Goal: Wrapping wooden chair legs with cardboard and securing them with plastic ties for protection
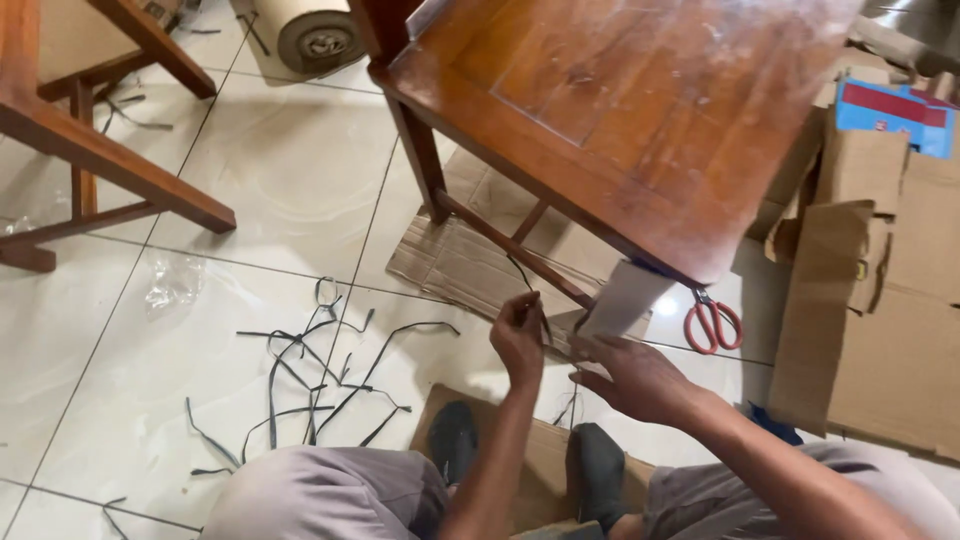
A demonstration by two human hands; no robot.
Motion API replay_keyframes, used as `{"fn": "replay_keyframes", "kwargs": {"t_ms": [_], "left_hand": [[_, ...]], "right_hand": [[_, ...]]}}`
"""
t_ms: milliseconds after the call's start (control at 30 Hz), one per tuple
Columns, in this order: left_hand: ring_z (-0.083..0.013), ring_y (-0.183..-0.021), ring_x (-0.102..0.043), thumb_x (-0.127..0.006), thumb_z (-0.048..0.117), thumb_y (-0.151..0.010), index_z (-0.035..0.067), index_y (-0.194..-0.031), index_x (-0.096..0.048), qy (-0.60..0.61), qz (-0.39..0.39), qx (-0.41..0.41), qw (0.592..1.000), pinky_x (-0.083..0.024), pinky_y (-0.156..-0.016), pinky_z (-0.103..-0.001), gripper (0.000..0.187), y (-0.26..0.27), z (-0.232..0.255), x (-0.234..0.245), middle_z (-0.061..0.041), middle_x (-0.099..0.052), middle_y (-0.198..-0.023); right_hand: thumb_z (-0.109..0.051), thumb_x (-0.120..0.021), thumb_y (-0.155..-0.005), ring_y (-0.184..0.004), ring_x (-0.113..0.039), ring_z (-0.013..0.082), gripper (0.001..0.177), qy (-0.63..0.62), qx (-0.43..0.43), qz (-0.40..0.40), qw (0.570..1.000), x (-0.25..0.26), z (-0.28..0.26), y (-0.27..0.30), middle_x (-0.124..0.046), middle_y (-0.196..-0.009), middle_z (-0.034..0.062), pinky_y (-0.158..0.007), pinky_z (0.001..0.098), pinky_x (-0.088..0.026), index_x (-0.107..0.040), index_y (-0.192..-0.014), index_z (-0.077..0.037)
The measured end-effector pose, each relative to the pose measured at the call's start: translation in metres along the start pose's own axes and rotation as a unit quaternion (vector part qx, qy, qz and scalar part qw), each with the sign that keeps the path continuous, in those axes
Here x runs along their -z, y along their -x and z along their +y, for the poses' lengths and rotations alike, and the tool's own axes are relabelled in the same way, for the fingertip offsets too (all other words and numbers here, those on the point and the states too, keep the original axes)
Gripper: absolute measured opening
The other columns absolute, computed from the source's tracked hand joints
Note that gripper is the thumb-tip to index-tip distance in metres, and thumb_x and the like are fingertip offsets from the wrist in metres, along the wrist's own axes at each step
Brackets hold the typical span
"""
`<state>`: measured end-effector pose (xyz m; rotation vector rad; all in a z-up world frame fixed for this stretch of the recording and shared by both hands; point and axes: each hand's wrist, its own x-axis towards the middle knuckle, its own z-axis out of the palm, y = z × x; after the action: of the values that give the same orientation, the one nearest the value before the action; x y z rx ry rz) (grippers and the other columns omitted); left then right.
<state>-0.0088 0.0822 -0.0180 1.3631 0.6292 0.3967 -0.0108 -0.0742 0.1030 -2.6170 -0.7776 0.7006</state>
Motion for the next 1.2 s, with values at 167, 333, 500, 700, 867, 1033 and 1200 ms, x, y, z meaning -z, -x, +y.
{"fn": "replay_keyframes", "kwargs": {"t_ms": [167,333,500,700,867,1033,1200], "left_hand": [[-0.0145,-0.073,-0.07,-0.072,-0.005,-0.085,0.003,-0.093,-0.077,0.147,0.034,-0.025,0.988,-0.06,-0.073,-0.03,0.012,0.052,0.047,-0.029,-0.01,-0.074,-0.079],[-0.0171,-0.074,-0.073,-0.075,-0.005,-0.084,0.001,-0.089,-0.07,0.206,0.013,-0.044,0.978,-0.059,-0.072,-0.031,0.009,0.076,0.062,-0.045,-0.013,-0.074,-0.083],[-0.018,-0.097,-0.071,-0.078,0.008,-0.089,0.001,-0.102,-0.068,0.164,-0.053,-0.078,0.982,-0.057,-0.087,-0.037,0.018,0.085,0.062,-0.054,-0.014,-0.074,-0.099],[-0.0326,-0.131,-0.052,-0.078,0.021,-0.091,0.006,-0.144,-0.048,0.015,-0.101,-0.208,0.973,-0.042,-0.111,-0.05,0.063,0.069,0.019,-0.066,-0.015,-0.053,-0.138],[-0.0457,-0.137,-0.046,-0.091,0.021,-0.075,-0.001,-0.151,-0.036,-0.107,-0.142,-0.237,0.955,-0.037,-0.115,-0.058,0.096,0.065,0.029,-0.079,-0.026,-0.045,-0.146],[-0.0468,-0.13,-0.054,-0.093,0.022,-0.068,0.0,-0.148,-0.039,-0.171,-0.131,-0.177,0.96,-0.044,-0.11,-0.056,0.099,0.061,0.017,-0.093,-0.024,-0.052,-0.14],[-0.0455,-0.124,-0.06,-0.091,0.021,-0.073,-0.002,-0.143,-0.047,-0.154,-0.082,-0.197,0.965,-0.048,-0.107,-0.051,0.086,0.051,-0.021,-0.104,-0.026,-0.06,-0.131]], "right_hand": [[-0.043,-0.063,-0.094,-0.092,-0.077,0.0349,0.047,-0.085,-0.043,0.117,0.989,-0.007,0.01,0.014,-0.076,-0.107,0.0111,-0.075,0.0506,-0.063,-0.06,-0.134,-0.02],[-0.03,-0.065,-0.095,-0.088,-0.079,0.033,0.023,-0.212,-0.007,0.183,0.96,0.003,0.023,0.025,-0.08,-0.093,0.0097,-0.077,0.0422,-0.065,-0.076,-0.109,-0.016],[-0.032,-0.063,-0.095,-0.08,-0.08,0.0302,0.017,-0.213,-0.012,0.099,0.972,0.031,0.037,0.039,-0.083,-0.078,0.0049,-0.074,0.0453,-0.062,-0.074,-0.094,-0.019],[-0.009,-0.071,-0.081,-0.101,-0.073,0.046,0.033,-0.088,-0.136,0.083,0.983,0.099,0.064,0.078,-0.082,-0.093,0.023,-0.095,0.0558,-0.055,-0.074,-0.114,-0.012],[-0.021,-0.064,-0.091,-0.097,-0.074,0.0421,0.029,-0.101,-0.217,0.203,0.949,0.094,0.117,0.082,-0.08,-0.091,0.0183,-0.092,0.0543,-0.055,-0.073,-0.119,-0.017],[-0.033,-0.066,-0.091,-0.09,-0.075,0.0219,0.026,-0.121,-0.254,0.318,0.905,0.06,0.147,0.05,-0.078,-0.081,-0.0036,-0.086,0.041,-0.057,-0.073,-0.116,-0.035],[-0.021,-0.063,-0.092,-0.094,-0.076,0.0258,0.031,-0.168,-0.18,0.32,0.915,0.055,0.103,0.027,-0.08,-0.088,-0.0001,-0.09,0.0429,-0.056,-0.071,-0.122,-0.028]]}}
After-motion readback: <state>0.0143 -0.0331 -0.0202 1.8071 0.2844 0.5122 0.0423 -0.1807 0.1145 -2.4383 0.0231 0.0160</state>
